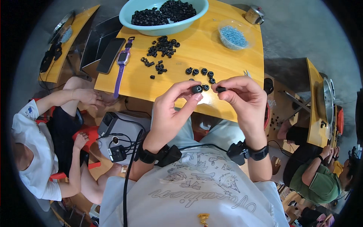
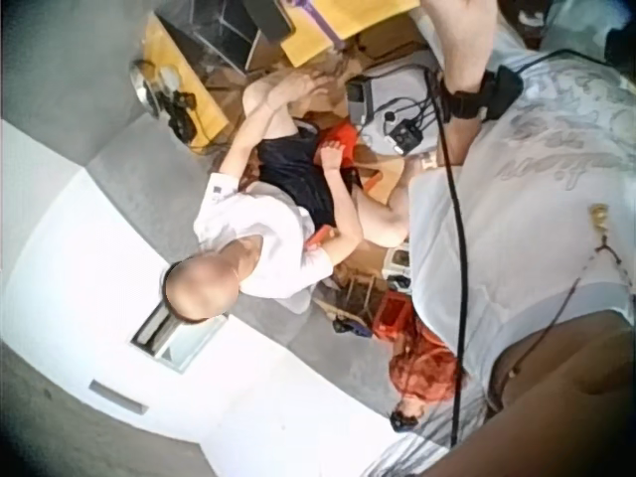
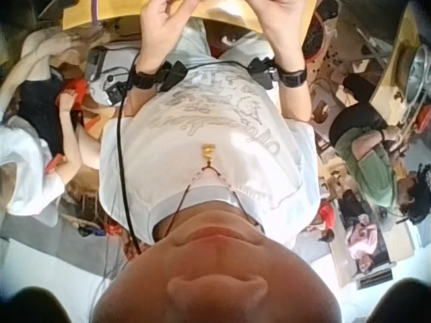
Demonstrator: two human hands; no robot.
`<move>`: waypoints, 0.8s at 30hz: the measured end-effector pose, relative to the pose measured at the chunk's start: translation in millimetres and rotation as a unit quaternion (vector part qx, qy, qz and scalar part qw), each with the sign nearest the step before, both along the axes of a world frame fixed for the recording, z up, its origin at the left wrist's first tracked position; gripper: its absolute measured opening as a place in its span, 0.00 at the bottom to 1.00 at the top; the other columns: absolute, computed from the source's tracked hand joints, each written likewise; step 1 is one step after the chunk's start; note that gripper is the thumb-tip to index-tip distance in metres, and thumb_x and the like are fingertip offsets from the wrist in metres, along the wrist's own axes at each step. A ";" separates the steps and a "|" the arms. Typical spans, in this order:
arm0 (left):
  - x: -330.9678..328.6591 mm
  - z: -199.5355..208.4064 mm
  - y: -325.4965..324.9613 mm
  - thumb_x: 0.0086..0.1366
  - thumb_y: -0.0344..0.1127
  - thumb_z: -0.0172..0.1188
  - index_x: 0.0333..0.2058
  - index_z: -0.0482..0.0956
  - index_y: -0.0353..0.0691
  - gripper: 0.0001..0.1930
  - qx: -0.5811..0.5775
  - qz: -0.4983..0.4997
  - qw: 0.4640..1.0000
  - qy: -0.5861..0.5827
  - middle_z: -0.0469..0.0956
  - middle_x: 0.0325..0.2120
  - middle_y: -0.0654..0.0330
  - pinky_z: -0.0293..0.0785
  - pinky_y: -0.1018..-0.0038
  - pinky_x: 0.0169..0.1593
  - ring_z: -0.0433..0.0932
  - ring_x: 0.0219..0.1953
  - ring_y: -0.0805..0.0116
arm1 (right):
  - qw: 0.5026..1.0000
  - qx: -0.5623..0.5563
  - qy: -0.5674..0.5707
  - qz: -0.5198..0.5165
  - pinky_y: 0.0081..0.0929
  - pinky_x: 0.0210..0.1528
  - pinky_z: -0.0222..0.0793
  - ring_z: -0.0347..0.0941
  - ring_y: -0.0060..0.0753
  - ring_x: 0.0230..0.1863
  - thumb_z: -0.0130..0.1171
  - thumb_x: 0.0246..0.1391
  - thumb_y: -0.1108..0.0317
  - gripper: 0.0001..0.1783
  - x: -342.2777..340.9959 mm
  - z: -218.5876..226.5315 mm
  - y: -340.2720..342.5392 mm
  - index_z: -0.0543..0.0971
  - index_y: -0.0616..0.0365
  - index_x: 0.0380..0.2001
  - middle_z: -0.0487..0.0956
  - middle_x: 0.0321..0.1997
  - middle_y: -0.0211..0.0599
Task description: The person picks up a black plastic component and a small metal spring, inserts the spring into the component, and then presses a second black plastic piece onto the assembly before placing it on the table.
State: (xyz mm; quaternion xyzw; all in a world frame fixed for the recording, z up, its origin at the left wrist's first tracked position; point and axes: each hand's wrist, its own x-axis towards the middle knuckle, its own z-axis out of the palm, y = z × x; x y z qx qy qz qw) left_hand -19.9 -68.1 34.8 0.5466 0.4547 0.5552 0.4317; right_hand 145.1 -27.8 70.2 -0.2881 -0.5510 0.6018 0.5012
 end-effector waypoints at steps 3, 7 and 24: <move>3.5 6.8 2.9 0.56 0.21 0.53 0.41 0.70 0.30 0.12 0.008 0.008 1.000 0.026 0.74 0.33 0.60 0.68 0.82 0.41 0.73 0.35 0.76 | 0.998 0.047 -0.028 -0.020 0.21 0.41 0.69 0.73 0.27 0.37 0.54 0.45 0.85 0.08 -3.6 -8.3 -1.3 0.74 0.67 0.32 0.75 0.33 0.37; 6.1 11.9 5.9 0.53 0.24 0.57 0.38 0.73 0.32 0.12 0.070 0.030 0.995 0.065 0.76 0.26 0.58 0.71 0.80 0.34 0.76 0.29 0.73 | 1.000 -0.006 -0.011 -0.020 0.21 0.41 0.69 0.73 0.27 0.36 0.54 0.45 0.85 0.09 -7.8 -7.3 -7.2 0.73 0.67 0.32 0.74 0.32 0.36; 8.5 -2.7 7.7 0.51 0.23 0.57 0.37 0.72 0.32 0.13 0.133 0.060 0.980 0.135 0.75 0.27 0.54 0.72 0.75 0.32 0.77 0.29 0.64 | 0.987 0.037 -0.133 -0.080 0.20 0.39 0.67 0.72 0.23 0.34 0.59 0.40 0.84 0.09 -5.4 -16.5 -9.5 0.75 0.65 0.29 0.76 0.30 0.35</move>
